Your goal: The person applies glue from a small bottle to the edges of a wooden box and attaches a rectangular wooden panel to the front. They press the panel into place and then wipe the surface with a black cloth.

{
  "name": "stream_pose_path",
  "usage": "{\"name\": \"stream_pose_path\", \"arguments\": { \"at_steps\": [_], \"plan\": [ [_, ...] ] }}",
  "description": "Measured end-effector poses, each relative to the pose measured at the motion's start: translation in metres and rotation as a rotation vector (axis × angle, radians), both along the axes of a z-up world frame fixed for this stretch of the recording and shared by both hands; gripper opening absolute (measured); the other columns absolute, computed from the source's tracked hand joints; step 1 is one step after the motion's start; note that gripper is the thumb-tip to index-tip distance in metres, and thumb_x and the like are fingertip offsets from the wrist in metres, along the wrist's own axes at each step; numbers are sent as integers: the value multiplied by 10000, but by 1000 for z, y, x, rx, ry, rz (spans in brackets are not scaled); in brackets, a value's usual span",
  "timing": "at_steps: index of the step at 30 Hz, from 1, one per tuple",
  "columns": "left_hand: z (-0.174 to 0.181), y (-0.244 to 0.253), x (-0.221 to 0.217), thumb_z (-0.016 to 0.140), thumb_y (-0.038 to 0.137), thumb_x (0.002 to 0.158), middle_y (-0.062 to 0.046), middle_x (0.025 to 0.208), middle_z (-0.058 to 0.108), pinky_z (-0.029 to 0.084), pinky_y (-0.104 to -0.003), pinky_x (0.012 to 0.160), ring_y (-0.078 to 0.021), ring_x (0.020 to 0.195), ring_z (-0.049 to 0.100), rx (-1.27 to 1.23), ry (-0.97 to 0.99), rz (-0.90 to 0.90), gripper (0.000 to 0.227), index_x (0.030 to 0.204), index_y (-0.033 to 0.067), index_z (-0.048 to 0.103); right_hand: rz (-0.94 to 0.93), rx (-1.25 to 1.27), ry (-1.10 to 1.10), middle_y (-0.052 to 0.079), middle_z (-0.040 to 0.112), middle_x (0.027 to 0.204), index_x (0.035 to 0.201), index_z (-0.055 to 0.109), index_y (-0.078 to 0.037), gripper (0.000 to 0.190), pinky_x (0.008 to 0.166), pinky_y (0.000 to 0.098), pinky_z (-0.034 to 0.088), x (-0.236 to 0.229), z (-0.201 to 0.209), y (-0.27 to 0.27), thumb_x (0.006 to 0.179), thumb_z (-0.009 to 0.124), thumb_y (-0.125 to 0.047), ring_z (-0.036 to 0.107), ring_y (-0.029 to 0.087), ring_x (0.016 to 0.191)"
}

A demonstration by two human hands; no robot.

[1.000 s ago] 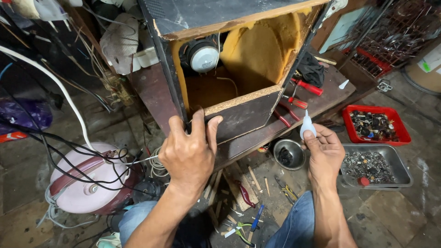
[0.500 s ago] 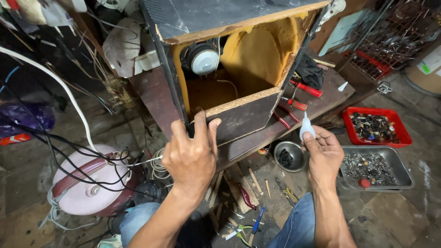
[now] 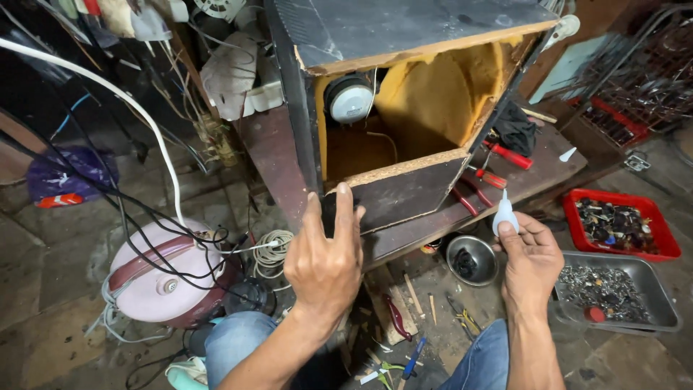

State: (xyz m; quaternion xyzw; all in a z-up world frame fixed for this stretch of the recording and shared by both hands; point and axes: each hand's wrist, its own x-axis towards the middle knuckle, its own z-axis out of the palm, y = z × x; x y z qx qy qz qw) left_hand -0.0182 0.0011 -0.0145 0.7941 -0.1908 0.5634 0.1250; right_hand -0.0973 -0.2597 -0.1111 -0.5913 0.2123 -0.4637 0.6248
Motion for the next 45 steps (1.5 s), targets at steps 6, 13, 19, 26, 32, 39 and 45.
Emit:
{"name": "stream_pose_path", "arguments": {
  "at_steps": [6, 13, 19, 26, 32, 39, 45],
  "plan": [
    [-25, 0, -5, 561, 412, 1067, -288, 1194, 717, 551, -323, 472, -174, 542, 651, 20, 108, -16, 397, 1394, 187, 570, 35, 75, 48, 53, 703, 938, 1117, 666, -59, 258, 601, 154, 537, -5, 11, 3, 885, 769, -105, 606, 57, 681],
    [-25, 5, -9, 617, 385, 1059, -313, 1231, 693, 574, -358, 552, -226, 632, 698, 20, 119, -66, 439, 1431, 168, 529, 31, 74, 48, 56, 701, 949, 1116, 668, -59, 248, 612, 163, 525, -5, 12, 2, 890, 761, -100, 604, 64, 702],
    [-17, 9, -9, 648, 338, 1034, -269, 1179, 719, 595, -356, 594, -258, 706, 739, -5, 92, -87, 369, 1344, 141, 614, 29, 60, 55, 56, 702, 947, 1123, 668, -56, 251, 621, 163, 543, -6, 12, 2, 895, 761, -101, 616, 65, 726],
    [-22, 15, 5, 663, 289, 1038, -33, 777, 561, 317, -263, 423, -91, 510, 418, -52, -14, -148, 284, 1261, 113, 675, 23, 73, 65, 56, 699, 944, 1125, 660, -56, 254, 618, 160, 543, -7, 12, -1, 894, 759, -92, 617, 67, 709],
    [4, -17, 4, 588, 288, 1052, 51, 542, 431, 183, -280, 357, -67, 394, 282, -6, 37, -103, 281, 1169, 83, 740, 30, 51, 68, 47, 695, 933, 1120, 664, -63, 237, 622, 159, 533, -5, 11, 4, 905, 756, -102, 605, 59, 703],
    [-4, -39, 5, 527, 290, 1061, 0, 597, 508, 333, -322, 383, -145, 446, 460, -75, 186, 0, 296, 1225, 107, 692, 34, 30, 59, 52, 704, 968, 1134, 663, -62, 250, 633, 156, 541, -8, 9, -1, 906, 755, -106, 612, 58, 713],
    [1, -40, 3, 520, 282, 1063, 1, 596, 496, 317, -316, 391, -146, 448, 465, -86, 181, 5, 280, 1205, 116, 694, 39, 37, 47, 52, 700, 951, 1148, 665, -62, 282, 632, 157, 549, -9, 7, -5, 895, 770, -128, 615, 59, 699]
  ]
}}
